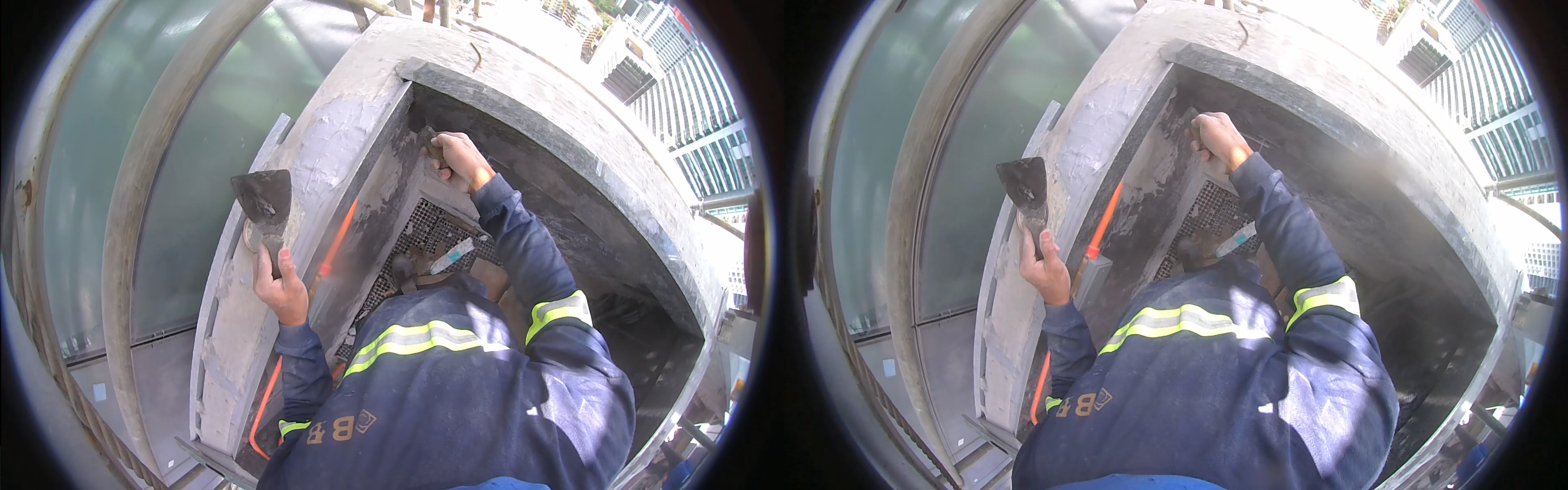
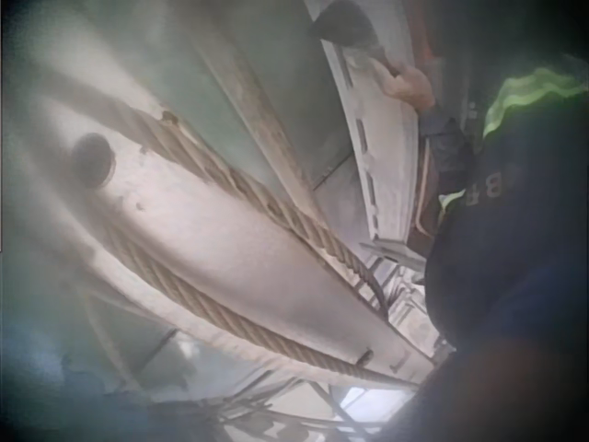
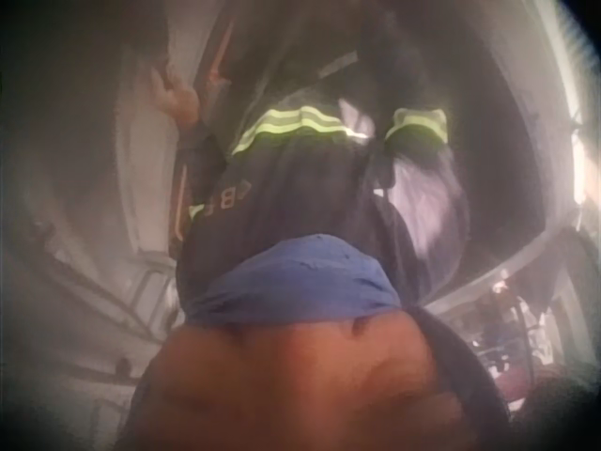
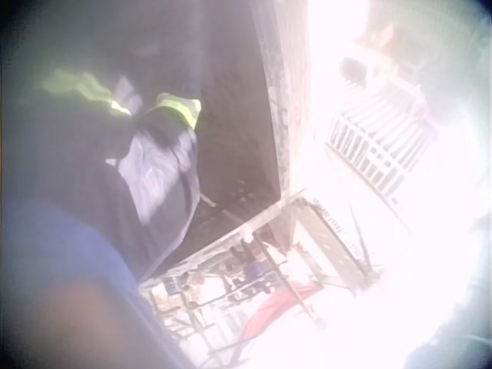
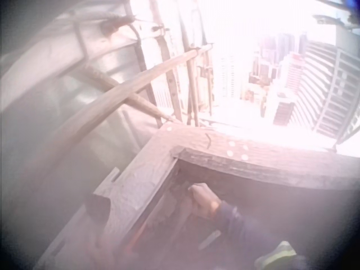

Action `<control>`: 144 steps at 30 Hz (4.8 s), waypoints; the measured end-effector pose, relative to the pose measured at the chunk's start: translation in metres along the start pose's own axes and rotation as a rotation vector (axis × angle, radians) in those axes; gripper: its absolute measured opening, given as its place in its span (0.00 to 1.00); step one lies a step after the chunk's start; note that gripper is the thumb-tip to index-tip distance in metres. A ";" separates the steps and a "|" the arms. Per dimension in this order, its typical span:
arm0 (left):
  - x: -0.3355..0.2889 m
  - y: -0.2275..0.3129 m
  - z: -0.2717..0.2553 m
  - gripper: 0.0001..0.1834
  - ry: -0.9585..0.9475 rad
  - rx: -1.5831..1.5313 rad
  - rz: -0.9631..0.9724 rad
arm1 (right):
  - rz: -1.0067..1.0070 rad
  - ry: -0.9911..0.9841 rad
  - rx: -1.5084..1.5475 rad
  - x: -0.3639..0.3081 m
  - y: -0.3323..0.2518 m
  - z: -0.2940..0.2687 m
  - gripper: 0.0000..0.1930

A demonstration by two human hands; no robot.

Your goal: The person applies mortar to a concrete corner using a trowel and a smaller tool, smoothing and shaping the surface. The person works on the corner edges and face, occasionally switching tools to refine the finish.

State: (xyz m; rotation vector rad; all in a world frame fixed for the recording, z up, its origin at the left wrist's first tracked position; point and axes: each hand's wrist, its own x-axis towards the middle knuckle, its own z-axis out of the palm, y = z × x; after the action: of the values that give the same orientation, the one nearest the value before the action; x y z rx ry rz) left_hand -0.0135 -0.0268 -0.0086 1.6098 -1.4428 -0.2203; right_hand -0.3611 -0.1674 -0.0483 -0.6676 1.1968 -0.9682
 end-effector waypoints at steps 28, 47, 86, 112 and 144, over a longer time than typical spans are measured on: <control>-0.014 -0.010 -0.003 0.24 0.118 0.005 0.082 | -0.300 -0.201 0.232 -0.121 -0.055 -0.008 0.28; -0.091 0.145 0.080 0.20 -0.741 -0.708 -0.341 | -0.394 0.051 0.111 -0.216 0.088 0.011 0.31; -0.135 0.192 0.087 0.19 -1.068 -0.737 -0.425 | -0.573 0.077 0.209 -0.252 0.077 -0.077 0.29; -0.114 0.196 0.099 0.18 -1.037 -0.741 -0.440 | -0.611 0.103 0.426 -0.269 0.073 -0.078 0.25; -0.096 0.163 0.159 0.35 -1.417 -1.146 -0.354 | -0.347 0.115 0.856 -0.324 0.091 -0.051 0.26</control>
State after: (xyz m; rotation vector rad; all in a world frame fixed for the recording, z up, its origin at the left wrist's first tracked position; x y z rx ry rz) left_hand -0.2595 -0.0045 -0.0205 0.5436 -1.3533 -2.2446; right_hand -0.4085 0.1645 0.0080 -0.1230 0.6549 -1.6816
